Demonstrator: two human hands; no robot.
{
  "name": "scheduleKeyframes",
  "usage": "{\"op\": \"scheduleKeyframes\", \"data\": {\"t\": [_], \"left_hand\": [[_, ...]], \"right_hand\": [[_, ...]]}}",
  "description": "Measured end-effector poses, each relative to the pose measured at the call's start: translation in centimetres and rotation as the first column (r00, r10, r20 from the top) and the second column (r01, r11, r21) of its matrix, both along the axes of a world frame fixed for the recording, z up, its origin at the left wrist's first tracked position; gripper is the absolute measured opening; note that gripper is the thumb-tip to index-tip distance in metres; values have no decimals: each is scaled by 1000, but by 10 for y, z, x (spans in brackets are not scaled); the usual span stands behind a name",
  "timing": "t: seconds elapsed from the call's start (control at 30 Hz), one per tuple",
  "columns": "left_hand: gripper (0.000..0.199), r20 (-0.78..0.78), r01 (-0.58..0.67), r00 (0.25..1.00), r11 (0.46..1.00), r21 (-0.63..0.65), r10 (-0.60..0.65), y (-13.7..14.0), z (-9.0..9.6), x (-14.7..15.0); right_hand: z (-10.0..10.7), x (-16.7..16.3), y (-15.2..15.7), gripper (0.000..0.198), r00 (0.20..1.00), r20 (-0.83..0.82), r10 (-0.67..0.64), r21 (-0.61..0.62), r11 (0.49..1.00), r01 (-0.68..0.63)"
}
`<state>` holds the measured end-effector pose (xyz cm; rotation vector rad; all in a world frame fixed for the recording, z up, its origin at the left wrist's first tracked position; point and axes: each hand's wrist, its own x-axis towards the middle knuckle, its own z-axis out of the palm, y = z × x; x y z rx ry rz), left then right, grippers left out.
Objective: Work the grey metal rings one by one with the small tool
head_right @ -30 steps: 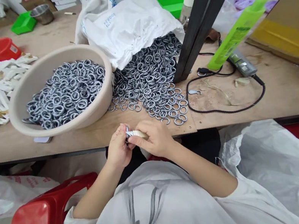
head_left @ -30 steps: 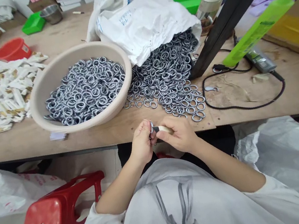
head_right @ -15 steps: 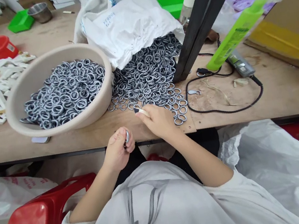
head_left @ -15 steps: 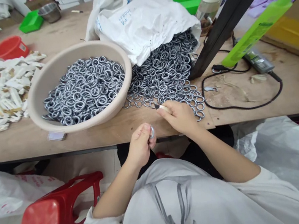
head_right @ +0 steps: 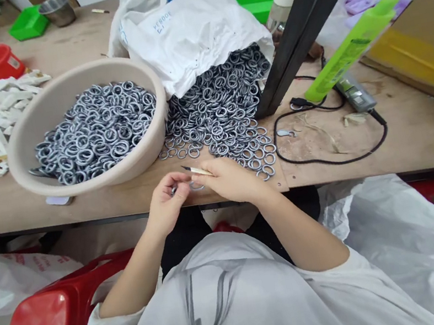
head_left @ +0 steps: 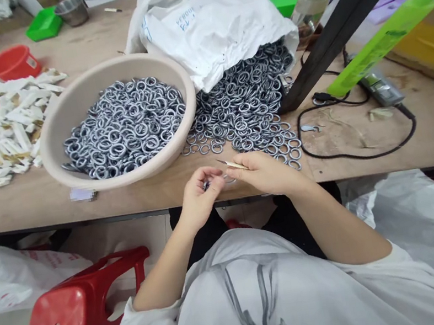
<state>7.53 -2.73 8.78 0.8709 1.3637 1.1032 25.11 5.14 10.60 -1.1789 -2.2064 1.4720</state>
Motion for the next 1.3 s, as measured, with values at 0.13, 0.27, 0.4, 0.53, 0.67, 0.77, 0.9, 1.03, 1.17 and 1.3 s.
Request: {"op": "scheduleKeyframes", "data": {"t": [0.13,0.27,0.4,0.53,0.67,0.77,0.9,1.03,1.17,1.3], "left_hand": [[35,-94,141,987,986,90,-132,5,2,9],[44,292,21,956,996,-85,5,3,2,25],[49,456,99,890,980,-174,-9,-2,6,40],[46,485,73,873,970,-231,50,-3,15,44],[47,509,51,856,967,-251,87,-2,21,42],[48,517,54,851,965,-258,91,-2,21,41],[47,537,91,842,966,-244,56,-5,21,38],[49,571,265,813,946,-185,-116,-16,21,34],[45,567,243,820,945,-217,-81,-21,21,27],[22,563,85,821,956,-281,93,-16,18,12]], "right_hand": [[0,-1,-17,34,977,-154,-147,-143,982,125],[-8,-7,-36,29,850,-379,-367,-162,930,329],[-12,-6,-40,29,840,-403,-365,-150,931,333],[-11,1,-37,39,855,-364,-370,-49,924,380],[-10,8,-44,43,943,-236,-235,286,911,298],[-8,10,-50,47,963,-206,-175,373,896,242],[-10,11,-50,49,970,-198,-141,387,898,209],[-18,15,-35,49,952,-68,-298,320,898,303],[-21,5,-14,40,914,183,-361,391,880,270],[-21,-28,5,30,865,429,-260,501,865,11]]}}
